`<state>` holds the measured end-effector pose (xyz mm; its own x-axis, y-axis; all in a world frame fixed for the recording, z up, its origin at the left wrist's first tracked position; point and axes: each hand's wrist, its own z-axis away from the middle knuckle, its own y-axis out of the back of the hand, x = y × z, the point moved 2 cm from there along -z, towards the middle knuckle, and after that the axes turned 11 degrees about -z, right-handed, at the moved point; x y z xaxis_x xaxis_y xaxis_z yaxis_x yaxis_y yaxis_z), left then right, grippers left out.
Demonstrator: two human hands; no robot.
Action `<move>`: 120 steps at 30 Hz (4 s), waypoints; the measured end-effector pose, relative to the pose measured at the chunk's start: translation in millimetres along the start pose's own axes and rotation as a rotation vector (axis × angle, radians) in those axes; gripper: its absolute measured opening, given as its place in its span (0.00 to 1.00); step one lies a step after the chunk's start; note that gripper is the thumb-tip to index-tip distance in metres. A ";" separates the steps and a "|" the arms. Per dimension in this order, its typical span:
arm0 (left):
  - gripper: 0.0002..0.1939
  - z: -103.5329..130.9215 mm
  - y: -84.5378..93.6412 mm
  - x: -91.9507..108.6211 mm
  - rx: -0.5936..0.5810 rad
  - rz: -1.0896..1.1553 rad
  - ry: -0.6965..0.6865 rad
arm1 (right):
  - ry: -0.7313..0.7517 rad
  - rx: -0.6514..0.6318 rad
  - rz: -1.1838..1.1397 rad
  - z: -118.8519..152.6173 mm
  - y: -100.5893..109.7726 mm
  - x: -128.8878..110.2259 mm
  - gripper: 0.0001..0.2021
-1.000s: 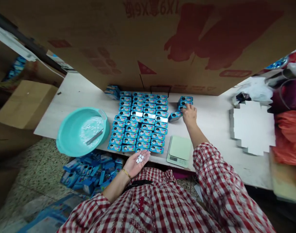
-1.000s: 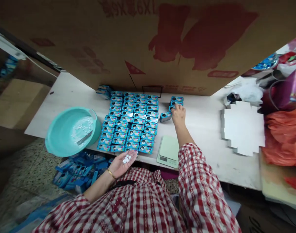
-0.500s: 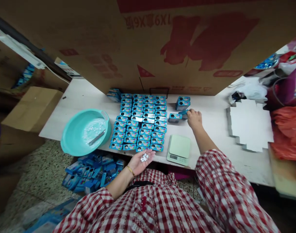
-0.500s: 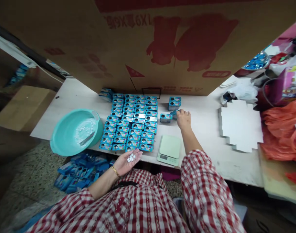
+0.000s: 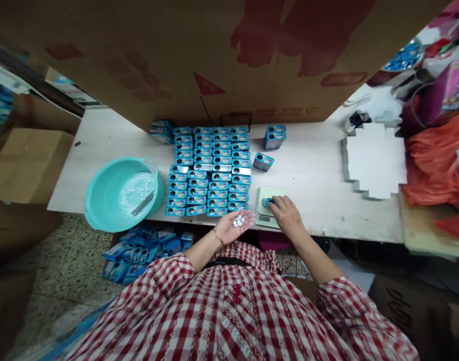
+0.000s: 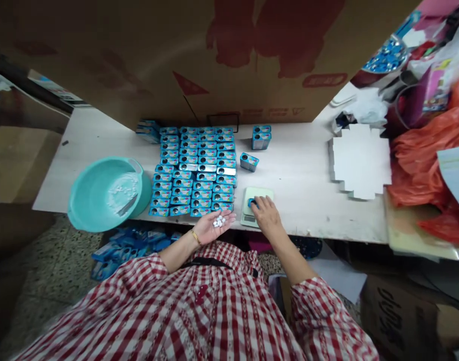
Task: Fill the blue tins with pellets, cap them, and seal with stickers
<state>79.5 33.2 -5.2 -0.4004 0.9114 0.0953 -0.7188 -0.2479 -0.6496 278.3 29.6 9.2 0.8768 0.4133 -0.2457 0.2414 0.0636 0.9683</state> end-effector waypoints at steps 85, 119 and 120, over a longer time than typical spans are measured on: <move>0.11 -28.1 -14.0 6.9 0.180 0.110 -0.134 | -0.625 0.479 -1.122 25.9 -42.8 37.3 0.22; 0.13 14.3 34.0 -25.7 0.137 -0.064 0.095 | 0.041 -0.051 -0.422 14.4 -32.8 -120.1 0.09; 0.13 14.4 33.1 -25.6 0.135 -0.059 0.099 | 0.043 -0.036 -0.440 14.5 -33.2 -118.8 0.09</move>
<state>57.7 -3.1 -18.3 -0.3028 0.9517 0.0513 -0.8118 -0.2293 -0.5371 172.1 -34.8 5.5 0.6756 0.3766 -0.6338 0.5725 0.2736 0.7729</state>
